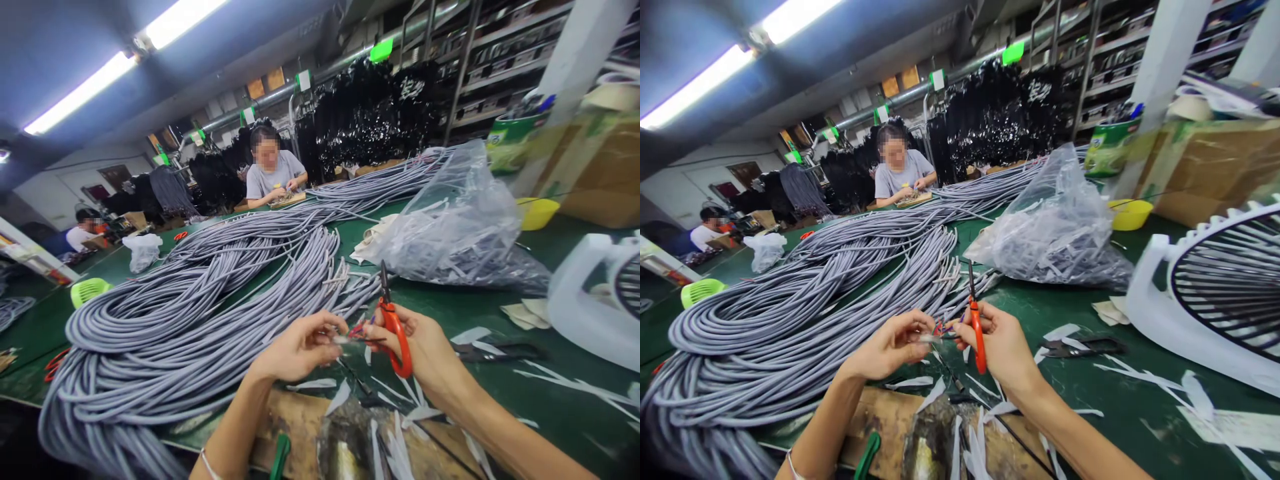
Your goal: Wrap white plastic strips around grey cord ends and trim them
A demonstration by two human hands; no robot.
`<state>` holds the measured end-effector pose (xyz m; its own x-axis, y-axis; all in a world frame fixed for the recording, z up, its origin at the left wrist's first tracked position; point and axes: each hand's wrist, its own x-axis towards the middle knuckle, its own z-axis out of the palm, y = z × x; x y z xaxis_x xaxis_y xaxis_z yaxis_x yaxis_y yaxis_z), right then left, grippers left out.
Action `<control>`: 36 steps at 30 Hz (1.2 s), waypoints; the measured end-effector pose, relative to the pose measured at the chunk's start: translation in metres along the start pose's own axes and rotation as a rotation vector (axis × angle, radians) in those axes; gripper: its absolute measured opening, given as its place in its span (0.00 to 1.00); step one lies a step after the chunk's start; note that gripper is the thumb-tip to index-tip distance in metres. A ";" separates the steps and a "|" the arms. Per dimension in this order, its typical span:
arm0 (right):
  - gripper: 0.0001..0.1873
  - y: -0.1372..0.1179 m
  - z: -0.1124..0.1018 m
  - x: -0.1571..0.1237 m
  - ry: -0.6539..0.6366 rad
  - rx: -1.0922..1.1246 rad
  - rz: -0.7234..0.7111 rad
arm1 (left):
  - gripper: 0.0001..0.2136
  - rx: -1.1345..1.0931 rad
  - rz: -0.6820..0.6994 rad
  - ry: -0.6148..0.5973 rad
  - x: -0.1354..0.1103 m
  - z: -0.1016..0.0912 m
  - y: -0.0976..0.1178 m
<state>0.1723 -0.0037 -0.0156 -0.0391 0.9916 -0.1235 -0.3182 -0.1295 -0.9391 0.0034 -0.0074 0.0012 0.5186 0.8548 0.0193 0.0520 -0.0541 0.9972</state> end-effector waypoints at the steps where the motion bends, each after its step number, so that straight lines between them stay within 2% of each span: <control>1: 0.25 0.000 -0.001 0.000 -0.004 -0.001 0.015 | 0.15 0.016 0.012 -0.026 -0.001 -0.003 0.000; 6: 0.26 0.000 -0.003 0.002 -0.024 -0.066 -0.026 | 0.17 -0.136 0.060 0.058 0.002 -0.003 -0.009; 11: 0.24 -0.003 -0.009 -0.002 0.005 -0.285 -0.305 | 0.17 -0.158 0.129 0.158 0.006 0.002 -0.011; 16: 0.18 -0.002 -0.012 -0.011 0.003 -0.719 -0.690 | 0.11 0.150 0.421 0.349 0.000 0.001 -0.011; 20: 0.14 0.007 -0.010 -0.010 -0.015 -0.856 -0.911 | 0.11 0.414 0.599 0.451 -0.004 0.004 -0.007; 23: 0.11 0.014 -0.011 -0.007 -0.060 -0.923 -0.979 | 0.10 0.584 0.682 0.479 -0.006 0.008 -0.005; 28: 0.12 0.020 -0.016 -0.006 -0.057 -1.077 -1.094 | 0.15 0.736 0.778 0.461 -0.008 0.011 -0.011; 31: 0.12 0.022 -0.019 -0.007 -0.085 -1.133 -1.109 | 0.17 0.752 0.779 0.445 -0.008 0.011 -0.014; 36: 0.15 0.025 -0.019 -0.007 -0.087 -1.191 -1.129 | 0.12 0.686 0.768 0.482 -0.006 0.013 -0.012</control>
<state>0.1828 -0.0141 -0.0441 -0.3699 0.5714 0.7325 0.6416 0.7274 -0.2434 0.0109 -0.0184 -0.0116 0.2404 0.5752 0.7819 0.3949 -0.7938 0.4625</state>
